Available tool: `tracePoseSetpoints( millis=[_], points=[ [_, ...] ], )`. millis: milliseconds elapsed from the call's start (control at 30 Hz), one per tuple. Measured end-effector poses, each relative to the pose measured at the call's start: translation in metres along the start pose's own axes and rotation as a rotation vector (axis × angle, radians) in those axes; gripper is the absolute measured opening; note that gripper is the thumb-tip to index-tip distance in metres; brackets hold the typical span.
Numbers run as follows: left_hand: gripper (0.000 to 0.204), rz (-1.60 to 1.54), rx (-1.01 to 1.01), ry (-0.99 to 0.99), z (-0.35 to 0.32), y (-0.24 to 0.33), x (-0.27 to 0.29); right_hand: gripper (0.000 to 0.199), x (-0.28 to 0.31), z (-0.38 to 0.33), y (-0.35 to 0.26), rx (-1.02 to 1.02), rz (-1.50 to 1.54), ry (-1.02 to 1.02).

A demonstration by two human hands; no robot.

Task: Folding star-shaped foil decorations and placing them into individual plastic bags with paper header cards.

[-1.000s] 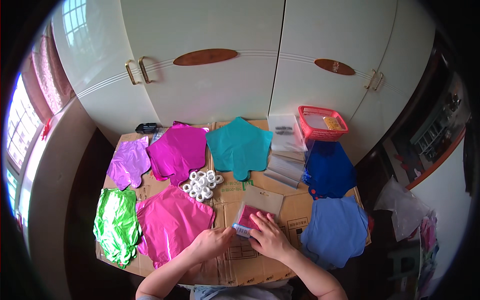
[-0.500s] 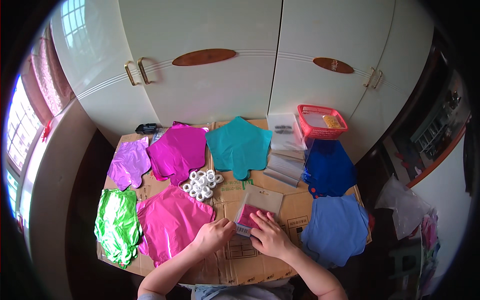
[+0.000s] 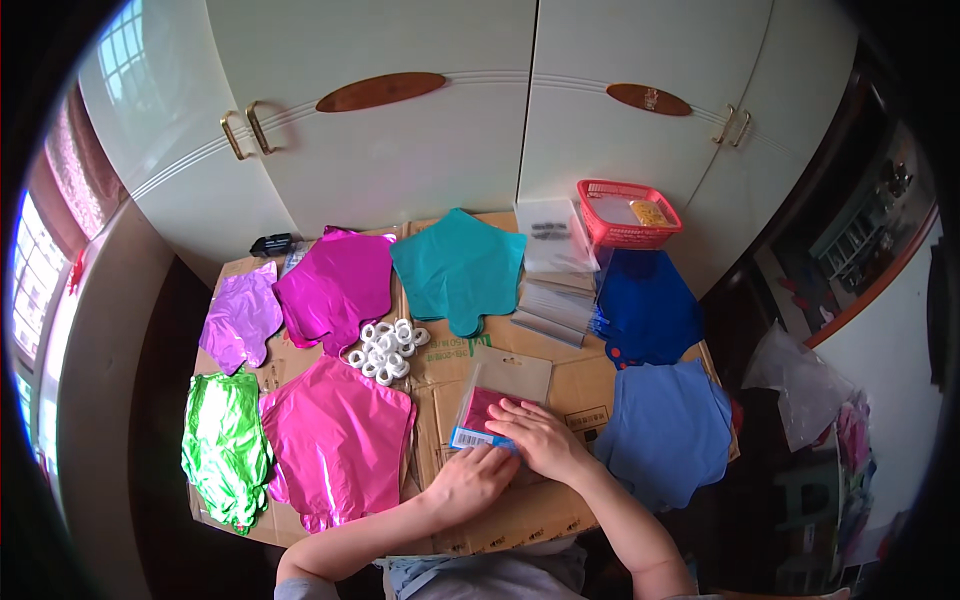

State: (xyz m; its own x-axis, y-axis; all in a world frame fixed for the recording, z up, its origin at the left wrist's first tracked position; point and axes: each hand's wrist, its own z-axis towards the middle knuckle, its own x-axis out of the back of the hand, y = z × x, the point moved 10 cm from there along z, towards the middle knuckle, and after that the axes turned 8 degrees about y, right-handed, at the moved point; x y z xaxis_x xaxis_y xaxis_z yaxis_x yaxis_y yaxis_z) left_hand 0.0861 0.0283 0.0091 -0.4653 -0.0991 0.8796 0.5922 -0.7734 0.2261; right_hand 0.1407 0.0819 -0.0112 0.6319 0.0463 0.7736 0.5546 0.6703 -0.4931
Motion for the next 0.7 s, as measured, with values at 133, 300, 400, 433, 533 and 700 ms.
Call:
tracePoseSetpoints(
  millis=[133,300,400,433,533,700],
  points=[
    [0.022,-0.075,-0.008,0.049,0.001,0.014,-0.005,0.044,-0.003,-0.003,0.003,0.023,-0.067,-0.03],
    [0.013,-0.114,0.128,-0.022,0.001,0.005,-0.025,0.04,-0.004,-0.004,0.007,0.012,-0.037,-0.039],
    [0.01,-0.086,0.155,-0.037,0.003,0.003,-0.028,0.039,-0.005,-0.004,0.006,0.006,-0.03,-0.047],
    [0.009,-0.072,0.166,-0.038,0.002,0.003,-0.029,0.038,-0.005,-0.004,0.006,0.009,-0.039,-0.048],
    [0.01,-0.016,0.093,-0.019,0.006,0.009,-0.026,0.036,-0.005,-0.004,0.005,0.014,-0.04,-0.048],
    [0.012,-0.162,0.052,0.031,0.004,0.014,0.001,0.036,-0.004,-0.005,0.001,0.017,-0.031,-0.059]
  ],
)
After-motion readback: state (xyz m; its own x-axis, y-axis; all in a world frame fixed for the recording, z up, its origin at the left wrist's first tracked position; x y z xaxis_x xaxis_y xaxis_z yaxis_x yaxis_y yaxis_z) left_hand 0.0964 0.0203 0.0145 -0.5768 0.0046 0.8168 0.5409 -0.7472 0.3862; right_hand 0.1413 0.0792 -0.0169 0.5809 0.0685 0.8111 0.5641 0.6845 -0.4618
